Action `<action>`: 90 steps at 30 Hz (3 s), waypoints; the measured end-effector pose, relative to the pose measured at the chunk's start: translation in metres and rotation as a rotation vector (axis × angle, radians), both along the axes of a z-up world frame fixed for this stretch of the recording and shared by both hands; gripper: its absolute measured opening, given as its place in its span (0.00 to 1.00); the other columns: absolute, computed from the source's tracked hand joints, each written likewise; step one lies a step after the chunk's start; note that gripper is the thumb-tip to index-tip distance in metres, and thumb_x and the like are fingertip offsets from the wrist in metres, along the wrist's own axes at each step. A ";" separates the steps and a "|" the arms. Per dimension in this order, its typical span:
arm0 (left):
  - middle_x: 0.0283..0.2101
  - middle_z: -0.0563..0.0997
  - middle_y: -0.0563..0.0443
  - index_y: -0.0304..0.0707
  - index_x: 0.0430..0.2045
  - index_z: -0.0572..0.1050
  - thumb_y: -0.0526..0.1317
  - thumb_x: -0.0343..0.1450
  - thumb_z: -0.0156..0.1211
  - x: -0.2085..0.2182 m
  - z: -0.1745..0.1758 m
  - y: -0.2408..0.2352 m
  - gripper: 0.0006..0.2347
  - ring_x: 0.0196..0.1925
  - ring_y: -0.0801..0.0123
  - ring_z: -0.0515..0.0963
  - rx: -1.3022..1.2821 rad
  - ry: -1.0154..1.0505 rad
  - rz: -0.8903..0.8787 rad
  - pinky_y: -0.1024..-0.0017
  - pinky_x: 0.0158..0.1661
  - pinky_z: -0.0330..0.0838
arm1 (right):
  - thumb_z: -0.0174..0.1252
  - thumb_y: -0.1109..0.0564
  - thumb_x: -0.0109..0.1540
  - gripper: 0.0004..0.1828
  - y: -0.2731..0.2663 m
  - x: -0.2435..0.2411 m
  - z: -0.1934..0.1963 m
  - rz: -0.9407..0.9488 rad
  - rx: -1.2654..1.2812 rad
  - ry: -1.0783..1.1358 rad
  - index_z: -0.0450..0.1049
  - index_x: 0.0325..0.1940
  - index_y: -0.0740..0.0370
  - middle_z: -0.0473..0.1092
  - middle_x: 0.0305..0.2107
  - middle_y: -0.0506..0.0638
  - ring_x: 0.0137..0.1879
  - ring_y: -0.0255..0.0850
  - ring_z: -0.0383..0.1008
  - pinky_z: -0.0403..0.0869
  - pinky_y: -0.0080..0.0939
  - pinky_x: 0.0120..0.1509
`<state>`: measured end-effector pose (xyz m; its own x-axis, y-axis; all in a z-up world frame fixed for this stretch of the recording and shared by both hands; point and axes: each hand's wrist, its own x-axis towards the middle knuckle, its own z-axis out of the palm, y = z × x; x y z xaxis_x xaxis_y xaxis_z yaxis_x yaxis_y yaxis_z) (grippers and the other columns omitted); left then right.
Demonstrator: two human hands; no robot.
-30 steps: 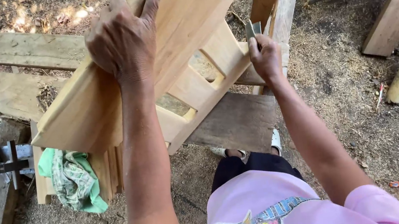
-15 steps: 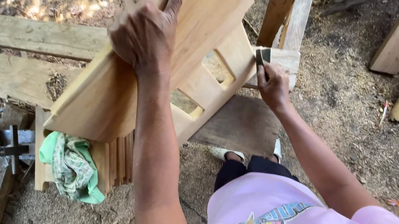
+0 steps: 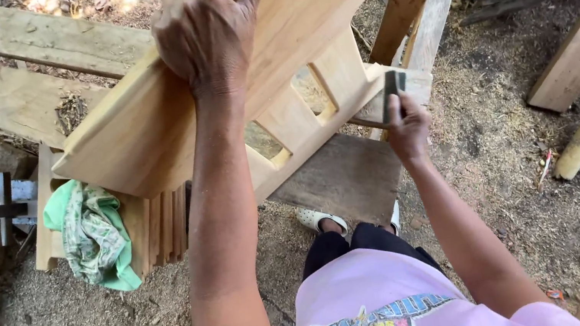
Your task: The person sands a wooden chair backrest with a sanding block, working on the edges and flat surfaces. They flip the piece over to sand the other side and continue smoothing the wood by hand.
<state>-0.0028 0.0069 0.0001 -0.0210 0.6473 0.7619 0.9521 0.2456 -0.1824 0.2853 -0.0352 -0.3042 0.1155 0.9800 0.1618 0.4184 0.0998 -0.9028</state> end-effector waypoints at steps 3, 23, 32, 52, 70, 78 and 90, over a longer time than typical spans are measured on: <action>0.18 0.77 0.51 0.44 0.20 0.74 0.74 0.72 0.48 0.001 -0.001 0.000 0.31 0.20 0.63 0.78 0.039 -0.001 -0.025 0.62 0.23 0.73 | 0.51 0.58 0.73 0.13 0.012 -0.010 -0.002 0.099 0.205 -0.199 0.77 0.41 0.67 0.73 0.24 0.52 0.24 0.36 0.70 0.71 0.35 0.23; 0.17 0.76 0.53 0.46 0.20 0.74 0.74 0.73 0.47 0.006 0.000 -0.010 0.30 0.18 0.69 0.76 -0.028 -0.029 -0.047 0.68 0.20 0.71 | 0.51 0.55 0.70 0.15 0.052 -0.005 0.075 0.353 -0.333 -0.138 0.81 0.38 0.63 0.73 0.19 0.48 0.21 0.33 0.68 0.68 0.37 0.22; 0.17 0.78 0.50 0.44 0.18 0.75 0.73 0.71 0.50 0.013 0.004 -0.013 0.30 0.20 0.62 0.79 0.007 -0.044 -0.041 0.61 0.23 0.73 | 0.52 0.56 0.70 0.17 0.066 -0.003 0.076 0.346 -0.210 -0.248 0.81 0.33 0.66 0.74 0.20 0.50 0.21 0.30 0.68 0.69 0.35 0.25; 0.18 0.75 0.52 0.46 0.18 0.72 0.74 0.72 0.49 0.022 0.003 -0.020 0.30 0.21 0.66 0.77 0.051 -0.049 -0.071 0.64 0.25 0.71 | 0.52 0.57 0.70 0.11 0.081 -0.001 0.074 0.340 -0.298 -0.330 0.79 0.40 0.59 0.74 0.20 0.53 0.19 0.36 0.66 0.68 0.44 0.22; 0.16 0.73 0.53 0.46 0.15 0.72 0.74 0.69 0.47 0.018 0.002 -0.013 0.30 0.19 0.67 0.74 0.117 -0.031 -0.026 0.67 0.22 0.67 | 0.55 0.54 0.77 0.14 0.034 0.004 0.031 0.262 0.596 -0.389 0.79 0.42 0.63 0.74 0.26 0.50 0.34 0.33 0.74 0.75 0.38 0.39; 0.10 0.62 0.63 0.52 0.13 0.66 0.76 0.70 0.44 0.000 -0.016 0.002 0.30 0.11 0.77 0.57 0.039 -0.040 -0.048 0.74 0.13 0.52 | 0.53 0.60 0.73 0.10 0.009 -0.002 0.026 0.206 0.501 -0.317 0.78 0.48 0.69 0.75 0.31 0.54 0.32 0.34 0.73 0.75 0.36 0.35; 0.14 0.73 0.57 0.45 0.18 0.74 0.75 0.70 0.45 0.018 0.002 -0.012 0.32 0.15 0.72 0.73 0.005 -0.062 -0.026 0.69 0.19 0.68 | 0.56 0.60 0.69 0.08 0.020 0.005 0.030 0.225 0.135 -0.231 0.79 0.40 0.66 0.73 0.21 0.51 0.20 0.32 0.64 0.60 0.34 0.20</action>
<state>0.0149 -0.0055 0.0019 -0.0518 0.6446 0.7628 0.9676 0.2215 -0.1215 0.2905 -0.0153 -0.2742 -0.1556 0.9447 0.2888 0.5641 0.3250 -0.7591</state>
